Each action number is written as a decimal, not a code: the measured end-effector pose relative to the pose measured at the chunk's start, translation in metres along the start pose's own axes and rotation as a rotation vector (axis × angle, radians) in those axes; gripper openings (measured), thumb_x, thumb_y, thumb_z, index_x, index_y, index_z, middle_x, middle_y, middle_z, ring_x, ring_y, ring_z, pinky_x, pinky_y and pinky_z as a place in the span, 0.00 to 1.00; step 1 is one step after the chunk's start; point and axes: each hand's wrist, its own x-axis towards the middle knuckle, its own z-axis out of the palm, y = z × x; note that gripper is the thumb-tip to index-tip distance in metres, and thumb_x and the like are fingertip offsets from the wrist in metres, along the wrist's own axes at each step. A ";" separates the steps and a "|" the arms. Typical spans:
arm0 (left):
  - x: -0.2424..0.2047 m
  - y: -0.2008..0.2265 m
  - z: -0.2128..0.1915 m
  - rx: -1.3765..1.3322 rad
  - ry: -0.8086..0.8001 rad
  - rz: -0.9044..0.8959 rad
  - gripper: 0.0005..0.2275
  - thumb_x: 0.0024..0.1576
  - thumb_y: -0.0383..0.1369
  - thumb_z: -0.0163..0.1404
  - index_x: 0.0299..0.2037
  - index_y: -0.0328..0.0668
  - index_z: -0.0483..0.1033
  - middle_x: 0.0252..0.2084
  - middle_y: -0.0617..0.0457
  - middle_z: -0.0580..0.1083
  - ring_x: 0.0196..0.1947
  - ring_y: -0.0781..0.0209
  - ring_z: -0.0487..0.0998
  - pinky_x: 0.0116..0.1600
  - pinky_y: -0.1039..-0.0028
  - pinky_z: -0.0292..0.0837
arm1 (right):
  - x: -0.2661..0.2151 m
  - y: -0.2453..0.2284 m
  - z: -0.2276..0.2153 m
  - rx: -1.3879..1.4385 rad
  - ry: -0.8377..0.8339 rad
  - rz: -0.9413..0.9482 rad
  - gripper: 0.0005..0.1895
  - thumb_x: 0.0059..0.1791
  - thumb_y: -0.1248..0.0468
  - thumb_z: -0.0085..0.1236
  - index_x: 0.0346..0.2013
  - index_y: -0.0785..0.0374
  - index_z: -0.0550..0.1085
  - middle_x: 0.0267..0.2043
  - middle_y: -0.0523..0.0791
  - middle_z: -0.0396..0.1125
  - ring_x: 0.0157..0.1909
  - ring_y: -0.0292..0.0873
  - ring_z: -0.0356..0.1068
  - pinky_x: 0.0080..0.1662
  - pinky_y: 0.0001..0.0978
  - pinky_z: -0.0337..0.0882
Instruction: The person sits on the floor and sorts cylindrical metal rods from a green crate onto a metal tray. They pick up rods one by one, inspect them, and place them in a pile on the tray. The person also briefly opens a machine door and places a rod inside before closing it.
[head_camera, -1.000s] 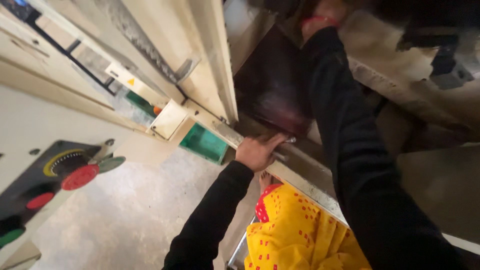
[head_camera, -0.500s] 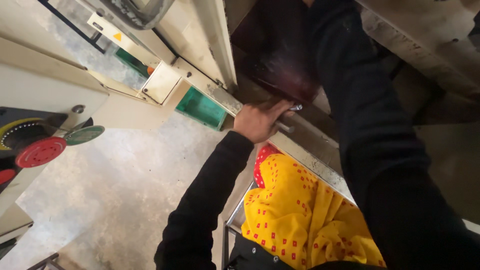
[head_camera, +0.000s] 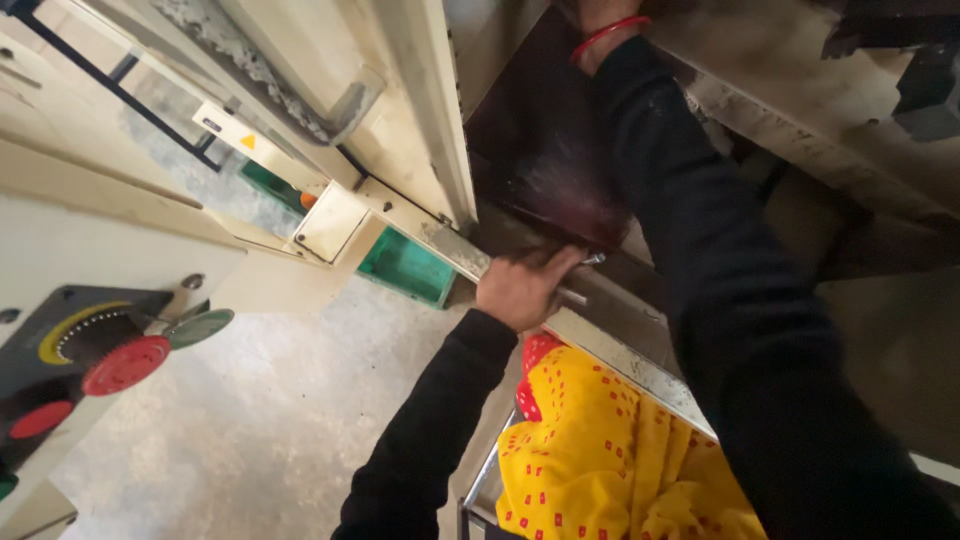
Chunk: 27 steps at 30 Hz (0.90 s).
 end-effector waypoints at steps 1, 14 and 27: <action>0.000 0.000 0.001 0.009 -0.026 -0.016 0.29 0.48 0.36 0.61 0.63 0.51 0.70 0.50 0.44 0.80 0.38 0.47 0.83 0.42 0.62 0.81 | 0.002 0.003 0.001 -0.020 -0.006 0.008 0.38 0.52 0.65 0.50 0.74 0.64 0.45 0.57 0.61 0.68 0.58 0.63 0.68 0.61 0.49 0.68; 0.006 -0.007 0.005 0.026 0.034 -0.102 0.23 0.53 0.37 0.57 0.61 0.57 0.70 0.45 0.43 0.79 0.40 0.41 0.81 0.46 0.52 0.76 | -0.110 -0.090 -0.108 0.300 0.244 -0.799 0.56 0.42 0.85 0.49 0.80 0.64 0.36 0.77 0.66 0.43 0.71 0.82 0.50 0.69 0.60 0.51; -0.047 0.316 0.092 -0.864 0.412 -0.066 0.15 0.64 0.37 0.53 0.57 0.39 0.69 0.52 0.46 0.72 0.51 0.56 0.74 0.55 0.67 0.72 | -0.482 0.001 -0.529 -0.191 -0.220 -0.509 0.30 0.44 0.70 0.59 0.61 0.65 0.66 0.55 0.57 0.66 0.50 0.57 0.72 0.48 0.43 0.75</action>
